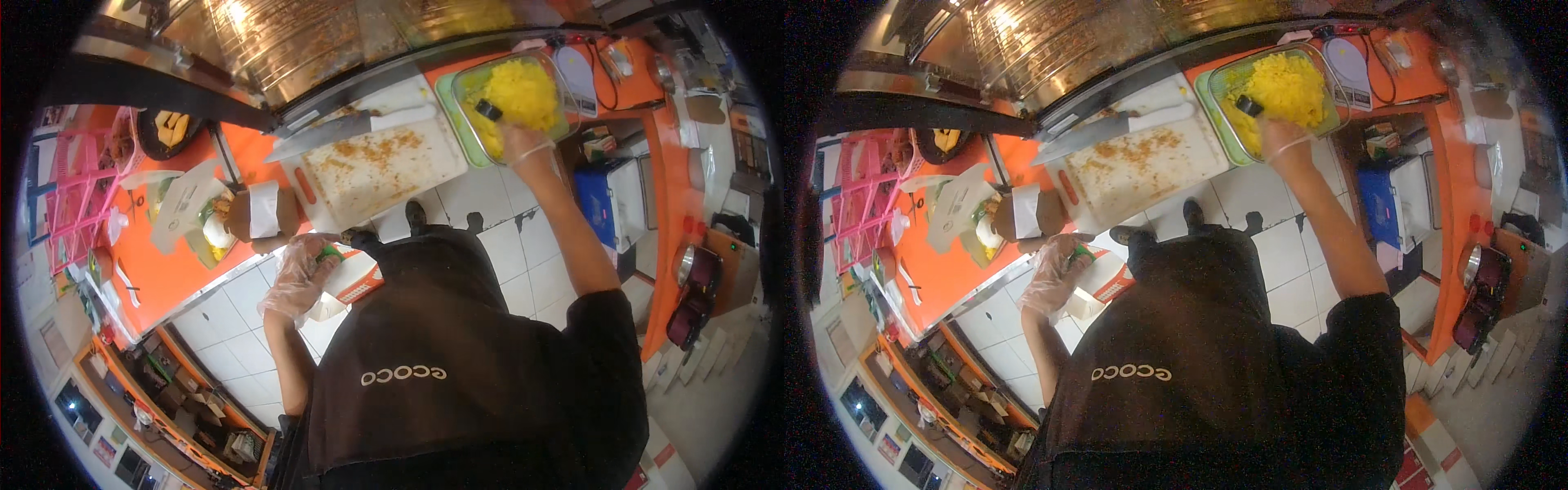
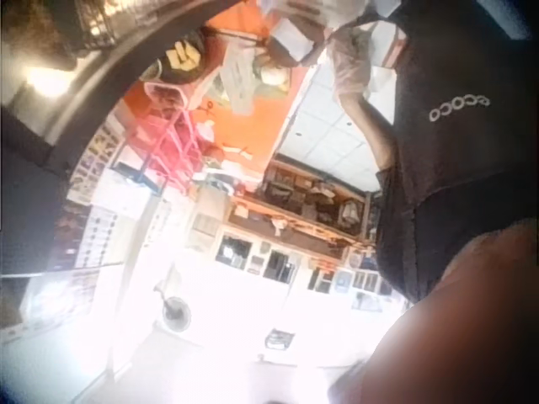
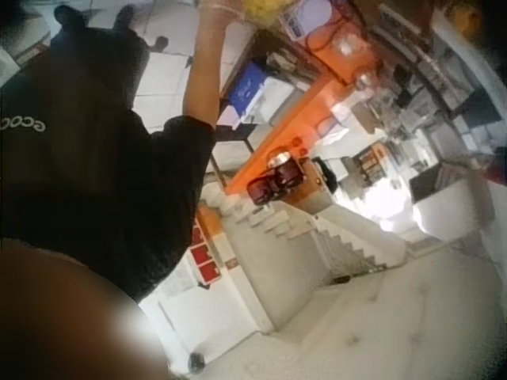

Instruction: The person cuts fried chicken with a knife on a cutting board and scoops yellow rice into food boxes. The person adds side dishes, closes the boxes, and places them into a plastic bag.

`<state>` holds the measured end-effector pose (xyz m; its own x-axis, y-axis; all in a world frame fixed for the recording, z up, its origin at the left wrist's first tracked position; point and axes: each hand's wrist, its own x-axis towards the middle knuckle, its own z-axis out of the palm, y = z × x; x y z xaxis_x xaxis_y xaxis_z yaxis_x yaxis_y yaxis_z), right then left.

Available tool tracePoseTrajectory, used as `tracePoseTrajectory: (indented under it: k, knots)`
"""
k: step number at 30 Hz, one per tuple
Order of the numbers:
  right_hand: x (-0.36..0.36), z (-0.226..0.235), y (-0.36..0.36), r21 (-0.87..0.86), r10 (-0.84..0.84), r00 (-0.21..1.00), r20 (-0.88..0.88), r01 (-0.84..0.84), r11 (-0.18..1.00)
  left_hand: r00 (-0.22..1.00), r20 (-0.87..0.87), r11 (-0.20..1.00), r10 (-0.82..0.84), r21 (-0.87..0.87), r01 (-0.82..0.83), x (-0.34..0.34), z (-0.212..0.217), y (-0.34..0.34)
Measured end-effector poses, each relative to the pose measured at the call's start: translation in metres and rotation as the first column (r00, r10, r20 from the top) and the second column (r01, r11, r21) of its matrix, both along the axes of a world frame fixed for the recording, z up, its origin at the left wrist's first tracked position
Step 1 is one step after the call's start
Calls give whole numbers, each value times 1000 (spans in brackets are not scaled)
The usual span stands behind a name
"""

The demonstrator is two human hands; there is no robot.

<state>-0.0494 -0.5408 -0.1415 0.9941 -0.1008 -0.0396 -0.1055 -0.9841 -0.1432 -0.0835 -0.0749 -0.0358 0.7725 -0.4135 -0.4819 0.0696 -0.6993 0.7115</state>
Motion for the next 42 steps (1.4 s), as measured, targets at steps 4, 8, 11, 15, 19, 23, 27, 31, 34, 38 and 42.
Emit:
tracePoseTrajectory:
  k: [4,8,11,15,19,23,27,31,34,38,42]
  knots:
    - [-7,-19,-3,338,-49,998,49,30,941,999,-5,999,34,8,-34,-3,4,-18]
    - [-4,-24,-15,560,-158,983,91,80,825,997,-11,997,79,-8,-79,-10,9,-21]
    - [-1,-25,-34,761,-249,965,-87,226,608,990,-49,991,129,-21,-131,-11,8,-19]
    - [-2,-39,-82,796,-134,788,-601,606,-10,993,-22,993,117,3,-117,-11,9,-15]
    - [-4,-32,-66,839,-337,831,-442,516,172,979,-16,978,204,-43,-204,-14,8,-8]
    - [-1,-20,-43,487,-193,980,-49,192,852,982,-3,980,190,-58,-190,-15,1,2]
    - [5,-10,-11,137,-36,996,85,24,990,971,-97,973,218,-54,-224,-12,4,4]
    - [-6,11,-25,89,117,989,-95,-109,990,980,-19,979,200,-41,-201,-16,0,11]
    - [-14,17,-35,345,127,971,-203,-51,937,982,14,981,189,-49,-188,-15,-1,17]
    - [-15,-2,-43,442,83,978,-190,10,897,977,-3,974,213,-74,-213,-11,14,9]
    - [-13,-13,-53,776,-188,899,-395,436,455,977,16,973,214,-90,-211,-11,10,11]
